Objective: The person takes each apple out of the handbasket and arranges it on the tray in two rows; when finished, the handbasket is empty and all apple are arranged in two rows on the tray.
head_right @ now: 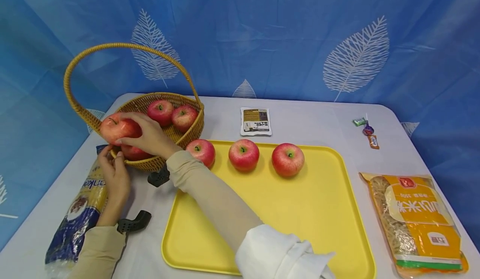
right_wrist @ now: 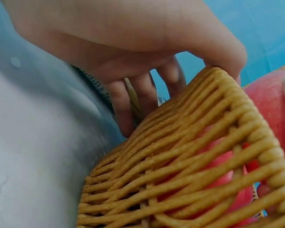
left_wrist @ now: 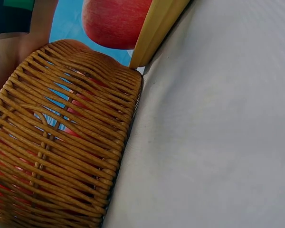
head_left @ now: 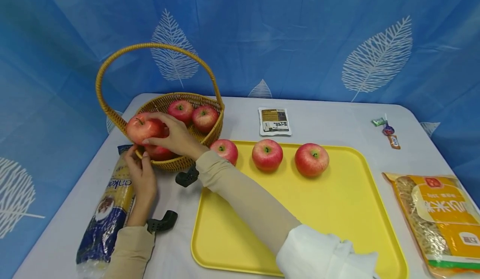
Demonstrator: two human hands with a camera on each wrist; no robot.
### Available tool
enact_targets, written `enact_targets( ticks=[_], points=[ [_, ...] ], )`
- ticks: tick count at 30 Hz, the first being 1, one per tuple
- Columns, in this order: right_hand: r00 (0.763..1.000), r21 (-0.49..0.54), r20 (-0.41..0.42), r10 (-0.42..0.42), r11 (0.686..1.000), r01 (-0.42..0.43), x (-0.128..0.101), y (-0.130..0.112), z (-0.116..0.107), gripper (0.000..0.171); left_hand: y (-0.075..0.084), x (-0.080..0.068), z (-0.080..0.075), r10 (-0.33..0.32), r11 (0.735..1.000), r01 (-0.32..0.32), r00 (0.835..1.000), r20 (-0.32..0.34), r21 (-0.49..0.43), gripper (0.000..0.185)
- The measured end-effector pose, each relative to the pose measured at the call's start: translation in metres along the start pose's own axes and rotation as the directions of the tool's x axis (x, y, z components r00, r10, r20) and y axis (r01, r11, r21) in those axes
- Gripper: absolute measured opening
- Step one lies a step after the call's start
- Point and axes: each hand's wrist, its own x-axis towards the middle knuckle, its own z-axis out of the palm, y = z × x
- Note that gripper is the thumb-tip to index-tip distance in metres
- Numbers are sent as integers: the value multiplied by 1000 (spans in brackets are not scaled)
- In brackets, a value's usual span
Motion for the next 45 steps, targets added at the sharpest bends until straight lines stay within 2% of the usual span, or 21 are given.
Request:
enact_targets(
  ticks=[4,10,13,21,30,35,39,45],
  points=[
    [1000,-4,-11,-16,1000,16,0,1,-1,61,-5,3,-1,-1,1000,1,1000,7,3,41],
    [998,-13,35,43,999,-43,-2,0,-3,65,-29,11,-2,-6,1000,6,1000,2,13,40],
    [997,-2,43,68,998,-68,-3,-2,-3,64,-36,13,-2,4,1000,-4,1000,-3,20,39],
    [997,50,1,77,996,-77,-8,-5,-8,56,-35,14,0,23,1000,-23,1000,-14,15,38],
    [995,129,-19,100,987,-97,-22,-6,-12,51,-38,15,-1,-10,1000,10,1000,3,6,40],
    [991,235,-46,125,966,-111,-39,-18,-21,49,-38,13,1,4,1000,-4,1000,-4,19,38],
    [987,267,-56,152,955,-132,-53,-36,-32,46,-39,14,1,9,1000,-9,1000,-11,25,38],
    [983,328,-53,173,933,-147,-66,-39,-39,46,-39,14,1,21,1000,-20,1000,-20,23,39]
  ],
)
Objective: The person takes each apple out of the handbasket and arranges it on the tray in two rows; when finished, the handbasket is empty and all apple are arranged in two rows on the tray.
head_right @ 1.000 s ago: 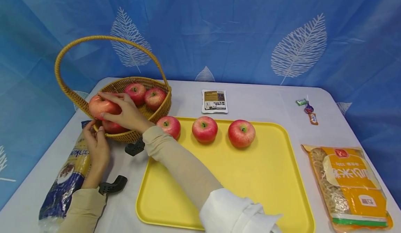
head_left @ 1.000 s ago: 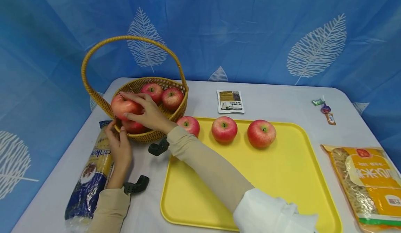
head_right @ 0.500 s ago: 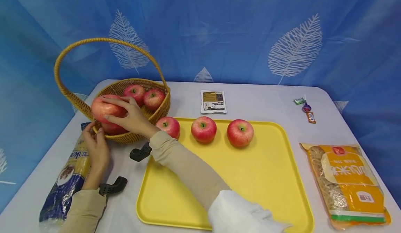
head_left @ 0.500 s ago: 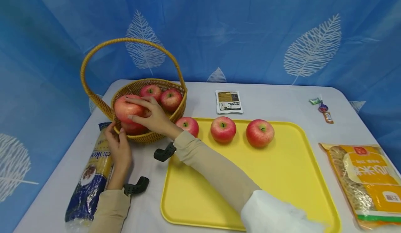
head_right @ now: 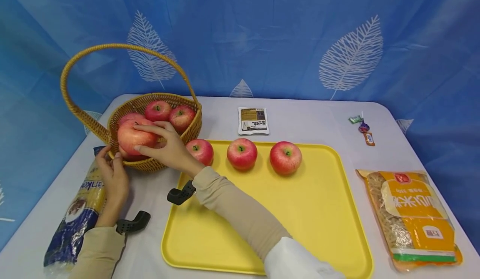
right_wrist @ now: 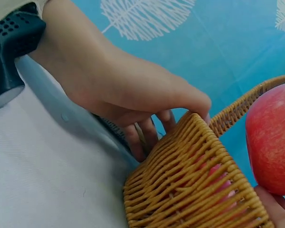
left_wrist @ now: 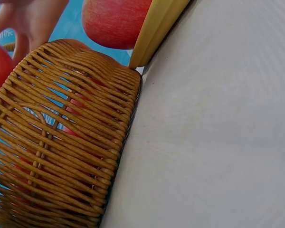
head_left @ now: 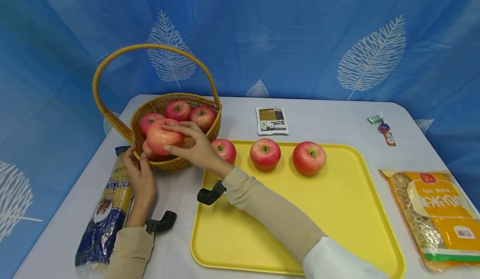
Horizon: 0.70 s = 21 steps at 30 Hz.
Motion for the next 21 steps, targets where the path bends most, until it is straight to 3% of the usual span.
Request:
enact_targets(
  ticks=[4,14,21],
  points=[
    [1000,78,-17,6,997,-4,-2,10,-4,47,0,0,1,-4,1000,4,1000,-2,-2,39],
    [999,79,-20,-29,996,30,-16,25,-18,48,-1,-1,2,-13,1000,13,1000,4,-25,38],
    [995,-19,8,-98,995,98,-32,20,-46,49,-2,-1,1,-3,999,3,1000,9,-49,38]
  ],
)
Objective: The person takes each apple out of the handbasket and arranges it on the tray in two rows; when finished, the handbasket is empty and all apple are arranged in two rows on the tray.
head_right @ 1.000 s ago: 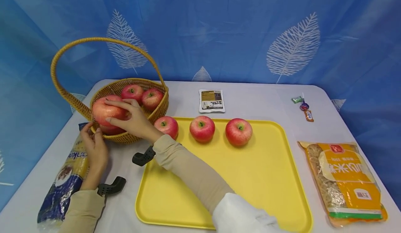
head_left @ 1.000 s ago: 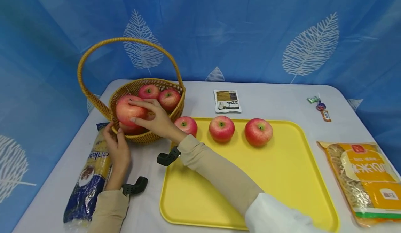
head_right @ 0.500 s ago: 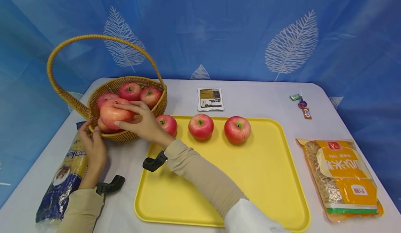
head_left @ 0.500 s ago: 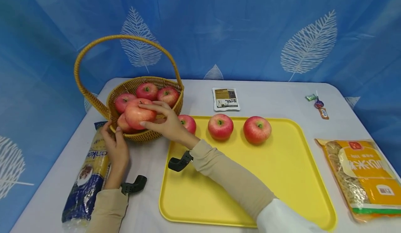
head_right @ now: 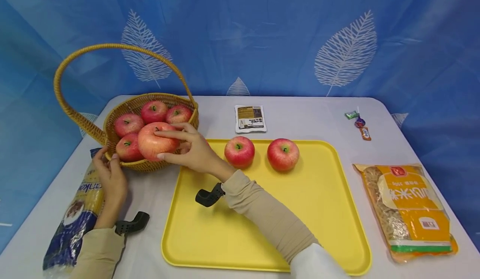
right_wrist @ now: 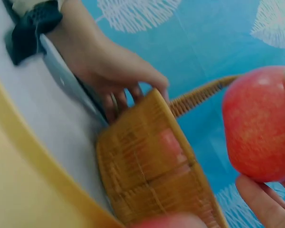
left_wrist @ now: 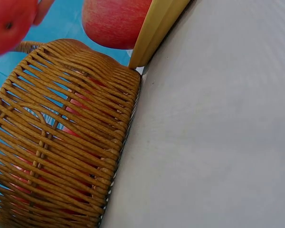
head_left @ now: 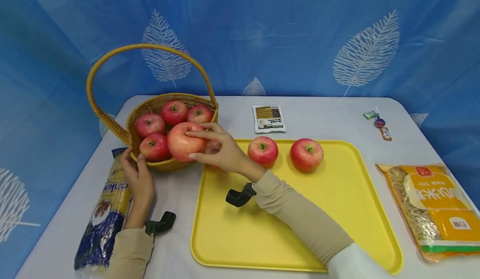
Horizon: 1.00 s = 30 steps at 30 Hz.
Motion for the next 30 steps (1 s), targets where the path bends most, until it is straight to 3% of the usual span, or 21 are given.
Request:
enact_targets(
  ticks=[11,17,24,30],
  points=[
    [998,-176,-48,-44,984,35,-25,-21,-72,51,-1,0,-1,20,1000,-20,1000,10,-11,39],
    [995,-267,-97,-11,963,-16,-48,-31,-119,50,-2,1,-1,26,999,-25,1000,16,-26,40],
    [973,-384,-224,48,914,-133,-92,-31,-173,49,-4,1,-1,26,999,-25,1000,15,-26,39],
    [940,-463,-339,27,865,-192,-143,-30,-207,50,-2,0,-1,18,999,-17,1000,15,-28,40]
  ],
)
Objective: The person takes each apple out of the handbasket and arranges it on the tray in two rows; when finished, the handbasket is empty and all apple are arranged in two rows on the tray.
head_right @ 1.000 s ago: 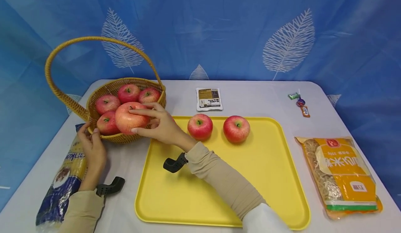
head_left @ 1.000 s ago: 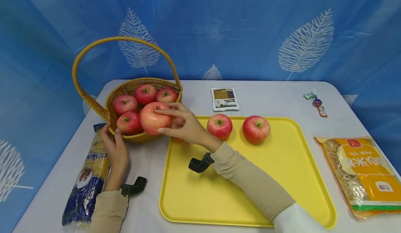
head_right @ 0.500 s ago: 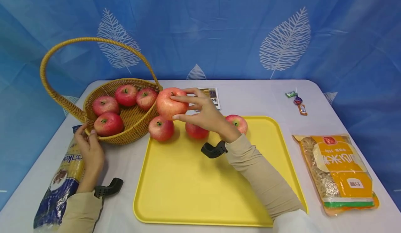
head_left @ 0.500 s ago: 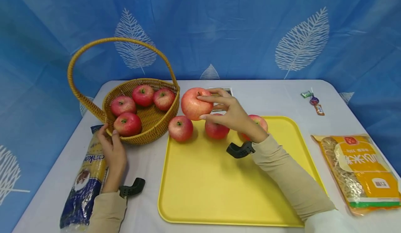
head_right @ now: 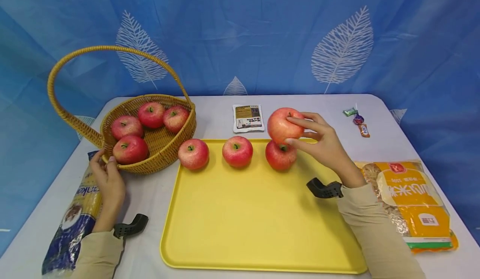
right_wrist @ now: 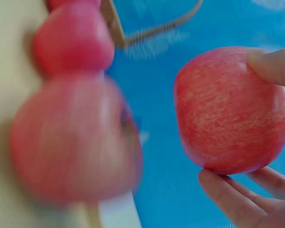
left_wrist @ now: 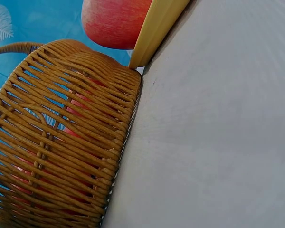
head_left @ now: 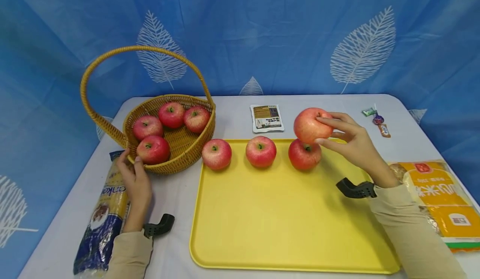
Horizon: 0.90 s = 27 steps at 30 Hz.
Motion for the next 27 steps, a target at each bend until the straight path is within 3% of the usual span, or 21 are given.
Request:
enact_targets(
  ticks=[7,11,18,27],
  points=[
    [986,-71,-129,101,991,-111,-42,29,-42,51,1,-2,0,-7,1000,7,1000,-10,-2,39],
    [973,-84,-157,167,980,-181,-62,47,-58,50,4,-2,0,6,1000,-6,1000,-4,-6,39],
    [972,-137,-70,225,963,-233,-80,59,-62,48,12,-4,1,16,1000,-16,1000,5,-19,39],
    [951,-169,21,307,939,-299,-83,66,-51,47,0,0,1,28,1000,-28,1000,-1,3,39]
  ],
)
